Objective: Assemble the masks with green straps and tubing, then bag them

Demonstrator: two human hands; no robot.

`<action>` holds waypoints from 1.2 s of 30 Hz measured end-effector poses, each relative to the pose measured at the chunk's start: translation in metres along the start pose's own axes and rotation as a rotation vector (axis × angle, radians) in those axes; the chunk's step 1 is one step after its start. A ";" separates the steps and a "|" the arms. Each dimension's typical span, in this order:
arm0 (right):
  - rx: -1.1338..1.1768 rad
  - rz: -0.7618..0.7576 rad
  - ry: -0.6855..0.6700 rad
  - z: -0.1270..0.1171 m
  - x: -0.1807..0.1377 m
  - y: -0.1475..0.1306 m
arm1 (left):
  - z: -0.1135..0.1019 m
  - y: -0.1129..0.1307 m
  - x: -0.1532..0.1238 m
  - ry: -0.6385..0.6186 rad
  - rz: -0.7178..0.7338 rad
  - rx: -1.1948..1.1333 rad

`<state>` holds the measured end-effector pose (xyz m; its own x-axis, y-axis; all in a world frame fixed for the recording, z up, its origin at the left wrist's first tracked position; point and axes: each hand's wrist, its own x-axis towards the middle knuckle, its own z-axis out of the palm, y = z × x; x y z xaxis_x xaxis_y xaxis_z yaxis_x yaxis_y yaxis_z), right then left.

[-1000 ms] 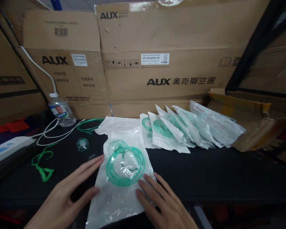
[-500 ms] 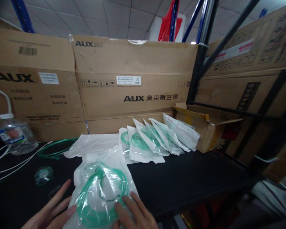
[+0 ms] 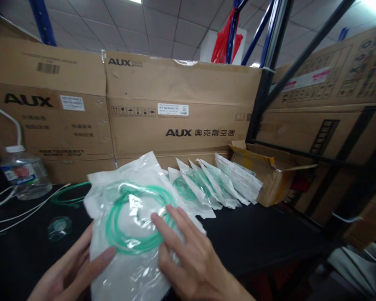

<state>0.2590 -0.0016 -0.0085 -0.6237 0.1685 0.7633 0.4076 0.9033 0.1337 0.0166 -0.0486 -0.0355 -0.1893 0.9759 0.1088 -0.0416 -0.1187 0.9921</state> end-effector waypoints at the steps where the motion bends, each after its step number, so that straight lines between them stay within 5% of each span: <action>1: -0.055 0.000 0.021 -0.003 0.004 0.009 | 0.012 0.012 0.009 -0.065 0.035 -0.053; 7: -0.307 0.097 0.064 -0.024 0.005 0.095 | 0.062 0.050 0.058 -0.384 0.128 -0.143; 14: -0.430 0.582 0.380 -0.055 -0.022 0.198 | 0.031 0.008 0.033 -0.449 0.223 0.448; 19: -0.400 0.821 0.259 -0.051 -0.046 0.232 | 0.021 -0.004 0.013 -0.514 0.304 0.624; 25: -0.292 0.932 -0.094 -0.053 -0.059 0.234 | 0.024 -0.015 0.009 -0.551 0.342 0.642; 32: -0.308 0.917 -0.136 -0.072 -0.050 0.191 | 0.014 -0.022 0.001 -0.500 0.337 0.618; 36: -0.392 0.663 -0.060 -0.076 -0.031 0.145 | 0.010 -0.023 -0.005 -0.483 0.362 0.655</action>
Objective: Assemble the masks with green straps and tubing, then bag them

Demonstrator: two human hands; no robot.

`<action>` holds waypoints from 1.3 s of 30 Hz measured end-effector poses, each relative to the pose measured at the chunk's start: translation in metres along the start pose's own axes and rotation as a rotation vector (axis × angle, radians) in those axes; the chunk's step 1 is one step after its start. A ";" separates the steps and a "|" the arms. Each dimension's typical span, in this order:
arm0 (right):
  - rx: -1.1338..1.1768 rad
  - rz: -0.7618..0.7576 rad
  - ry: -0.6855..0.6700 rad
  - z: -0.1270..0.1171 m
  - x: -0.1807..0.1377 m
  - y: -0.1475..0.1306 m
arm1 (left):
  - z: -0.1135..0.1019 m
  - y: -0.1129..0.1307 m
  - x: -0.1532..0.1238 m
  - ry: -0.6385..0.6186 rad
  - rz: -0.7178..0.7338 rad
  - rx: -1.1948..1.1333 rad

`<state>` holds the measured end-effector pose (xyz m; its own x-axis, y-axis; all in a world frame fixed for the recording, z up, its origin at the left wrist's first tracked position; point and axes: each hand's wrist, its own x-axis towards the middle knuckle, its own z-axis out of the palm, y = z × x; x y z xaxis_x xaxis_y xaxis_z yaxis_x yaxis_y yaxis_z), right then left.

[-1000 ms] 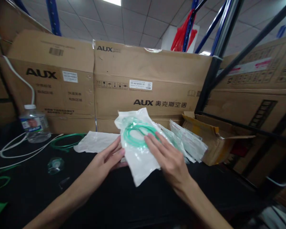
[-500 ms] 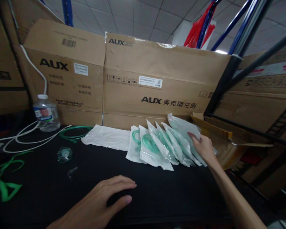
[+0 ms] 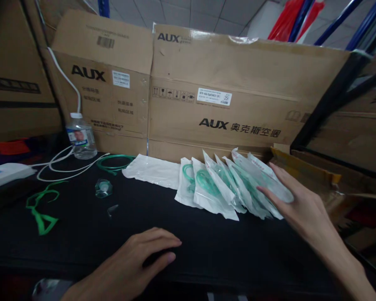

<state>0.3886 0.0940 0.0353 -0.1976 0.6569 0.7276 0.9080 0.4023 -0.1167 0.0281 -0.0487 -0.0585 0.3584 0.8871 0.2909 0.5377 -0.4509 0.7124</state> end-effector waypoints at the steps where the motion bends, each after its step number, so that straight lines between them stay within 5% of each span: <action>1: 0.007 -0.074 0.059 -0.004 -0.003 -0.012 | -0.001 0.001 -0.002 0.001 0.004 0.010; 5: 0.098 -0.234 0.145 -0.007 -0.014 -0.069 | -0.011 0.007 -0.013 0.035 0.064 0.036; 12: 0.621 -0.649 -0.337 0.040 -0.025 -0.198 | -0.027 0.005 -0.042 0.080 0.116 0.131; 16: 0.650 -0.674 -0.571 0.075 -0.008 -0.259 | -0.034 0.001 -0.055 0.060 0.104 0.161; 25: 0.522 -0.558 -0.559 0.149 0.015 -0.368 | -0.041 -0.003 -0.061 0.091 0.060 0.184; 29: 0.573 -0.589 -0.581 0.157 0.015 -0.367 | -0.048 -0.009 -0.066 0.194 0.078 0.223; 34: 0.696 -0.525 -0.596 0.117 0.007 -0.301 | -0.076 -0.035 -0.074 0.464 -0.009 0.459; 39: 1.144 0.062 -0.793 0.082 -0.036 -0.229 | -0.094 -0.061 -0.067 0.371 -0.124 0.581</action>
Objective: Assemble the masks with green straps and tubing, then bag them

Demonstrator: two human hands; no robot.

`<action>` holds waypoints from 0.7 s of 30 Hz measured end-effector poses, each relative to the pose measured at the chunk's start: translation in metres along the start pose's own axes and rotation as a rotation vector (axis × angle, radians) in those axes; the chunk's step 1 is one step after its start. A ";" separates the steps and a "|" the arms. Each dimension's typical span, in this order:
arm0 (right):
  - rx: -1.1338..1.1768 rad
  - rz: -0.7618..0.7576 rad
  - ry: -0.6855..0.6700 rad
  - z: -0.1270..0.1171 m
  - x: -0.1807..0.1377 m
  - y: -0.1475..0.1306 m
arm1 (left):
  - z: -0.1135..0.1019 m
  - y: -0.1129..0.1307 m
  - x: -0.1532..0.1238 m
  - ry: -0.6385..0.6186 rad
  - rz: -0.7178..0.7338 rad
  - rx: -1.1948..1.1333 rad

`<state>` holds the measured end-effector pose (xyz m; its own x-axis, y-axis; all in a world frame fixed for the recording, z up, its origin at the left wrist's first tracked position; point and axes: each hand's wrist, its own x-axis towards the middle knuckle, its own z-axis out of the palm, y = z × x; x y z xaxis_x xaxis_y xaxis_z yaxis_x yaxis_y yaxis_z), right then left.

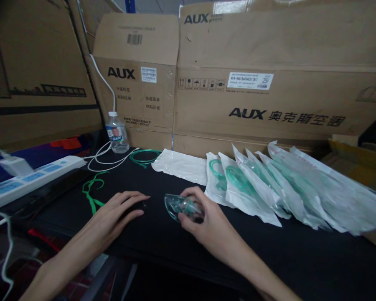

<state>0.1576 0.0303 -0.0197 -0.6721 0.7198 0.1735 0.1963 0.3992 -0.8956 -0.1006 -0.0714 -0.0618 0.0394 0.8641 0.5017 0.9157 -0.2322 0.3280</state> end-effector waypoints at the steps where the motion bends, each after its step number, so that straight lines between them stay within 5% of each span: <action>1: 0.116 0.053 0.006 -0.001 -0.011 0.006 | 0.002 -0.002 0.004 -0.020 0.014 -0.014; 7: 0.356 0.119 0.054 0.011 -0.031 0.019 | 0.013 0.001 0.021 -0.032 0.073 -0.079; 16: 0.067 0.039 0.101 0.017 -0.035 0.015 | 0.017 0.035 0.016 0.031 -0.148 -0.514; 21: 0.021 0.030 0.076 0.017 -0.035 0.012 | 0.027 0.050 0.009 -0.009 -0.021 -0.511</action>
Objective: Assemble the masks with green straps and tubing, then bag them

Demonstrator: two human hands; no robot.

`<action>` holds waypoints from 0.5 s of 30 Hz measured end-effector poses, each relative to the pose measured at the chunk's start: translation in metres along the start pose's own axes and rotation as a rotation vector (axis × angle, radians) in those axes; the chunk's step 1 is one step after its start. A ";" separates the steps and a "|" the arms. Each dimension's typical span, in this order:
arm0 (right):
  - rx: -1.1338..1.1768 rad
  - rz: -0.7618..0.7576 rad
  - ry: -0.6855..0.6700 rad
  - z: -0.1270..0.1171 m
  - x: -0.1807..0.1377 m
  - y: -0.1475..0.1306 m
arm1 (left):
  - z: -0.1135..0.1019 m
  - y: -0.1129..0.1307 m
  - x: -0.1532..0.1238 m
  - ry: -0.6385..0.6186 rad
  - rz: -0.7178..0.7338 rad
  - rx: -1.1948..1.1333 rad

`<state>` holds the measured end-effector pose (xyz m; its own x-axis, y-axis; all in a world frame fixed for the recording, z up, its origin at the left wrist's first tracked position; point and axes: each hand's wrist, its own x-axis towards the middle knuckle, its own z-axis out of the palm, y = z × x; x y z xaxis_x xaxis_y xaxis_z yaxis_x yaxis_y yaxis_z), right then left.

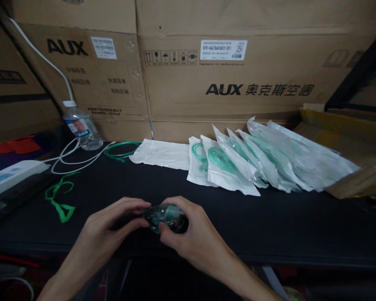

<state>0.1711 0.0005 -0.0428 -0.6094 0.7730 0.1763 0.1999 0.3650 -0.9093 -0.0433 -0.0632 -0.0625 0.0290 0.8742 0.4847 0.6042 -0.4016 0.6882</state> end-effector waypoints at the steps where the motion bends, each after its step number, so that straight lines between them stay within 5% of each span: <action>1: 0.005 0.000 -0.007 0.000 0.000 0.000 | 0.002 0.000 -0.001 -0.002 0.029 0.017; 15: 0.080 0.029 -0.062 -0.001 -0.005 0.003 | 0.004 0.009 -0.005 0.053 0.090 0.070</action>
<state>0.1752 -0.0015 -0.0459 -0.6513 0.7480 0.1276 0.1583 0.2983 -0.9412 -0.0345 -0.0695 -0.0609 0.0447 0.8188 0.5723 0.6551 -0.4565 0.6020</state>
